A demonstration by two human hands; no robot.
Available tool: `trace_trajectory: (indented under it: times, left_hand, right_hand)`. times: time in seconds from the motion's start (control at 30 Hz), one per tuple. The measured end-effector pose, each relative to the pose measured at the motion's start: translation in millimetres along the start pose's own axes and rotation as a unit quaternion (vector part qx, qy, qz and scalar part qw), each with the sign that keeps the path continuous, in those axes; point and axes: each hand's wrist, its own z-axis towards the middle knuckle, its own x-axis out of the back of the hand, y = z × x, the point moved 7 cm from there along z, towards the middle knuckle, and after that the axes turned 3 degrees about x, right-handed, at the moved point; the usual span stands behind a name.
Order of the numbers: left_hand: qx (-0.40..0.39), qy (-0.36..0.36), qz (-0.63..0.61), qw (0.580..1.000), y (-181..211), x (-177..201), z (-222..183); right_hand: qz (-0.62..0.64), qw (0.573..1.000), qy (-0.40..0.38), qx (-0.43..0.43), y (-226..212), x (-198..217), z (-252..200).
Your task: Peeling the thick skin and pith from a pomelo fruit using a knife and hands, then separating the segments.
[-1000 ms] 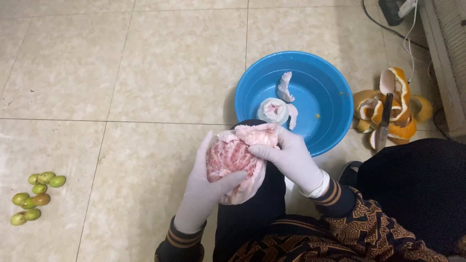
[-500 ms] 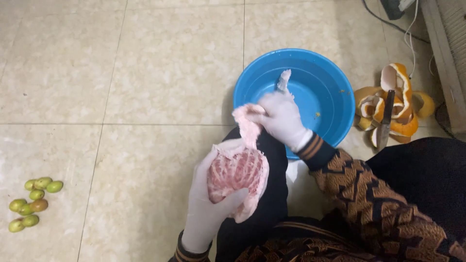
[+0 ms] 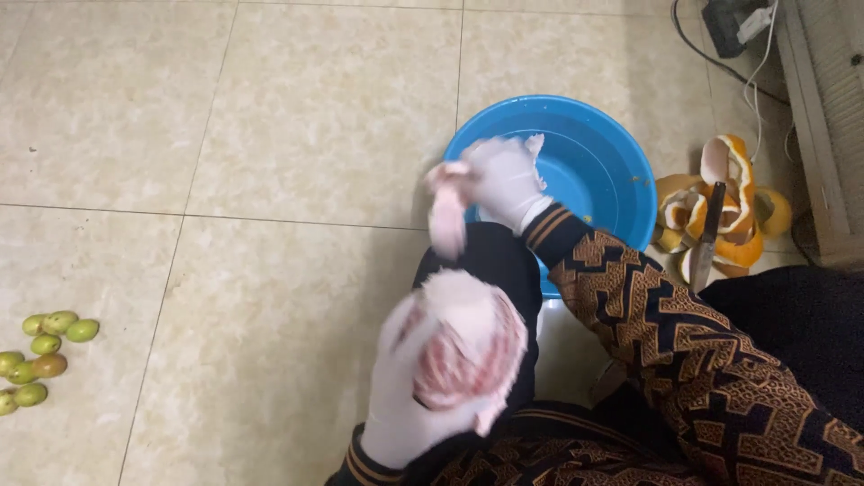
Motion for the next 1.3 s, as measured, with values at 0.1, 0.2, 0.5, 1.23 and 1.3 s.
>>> trace_trajectory:
  times: [0.1, 0.2, 0.5, 1.23, 1.3]
  left_hand:
    - [-0.034, -0.009, 0.017, 0.999, 1.4, -2.8, -15.1]
    - [-0.017, 0.001, 0.028, 0.999, -13.1, 2.9, -18.0]
    - [0.107, -0.067, -0.022, 0.992, -9.6, 5.2, 31.7]
    - [0.049, -0.054, 0.084, 0.994, 4.1, -1.4, 7.5]
    - [0.036, -0.041, 0.09, 0.994, 2.4, -1.6, -1.0]
  right_hand:
    - [0.0, 0.988, -0.014, -0.152, 90.8, -6.3, -5.1]
    - [0.045, 0.953, -0.108, -0.28, 158.9, -10.4, -32.7]
    - [0.32, 0.911, -0.257, 0.048, -121.0, 139.9, -67.3]
    - [0.447, 0.876, -0.155, -0.092, -101.9, 99.3, -61.3]
    - [0.523, 0.826, -0.205, -0.054, -93.1, 101.1, -69.2]
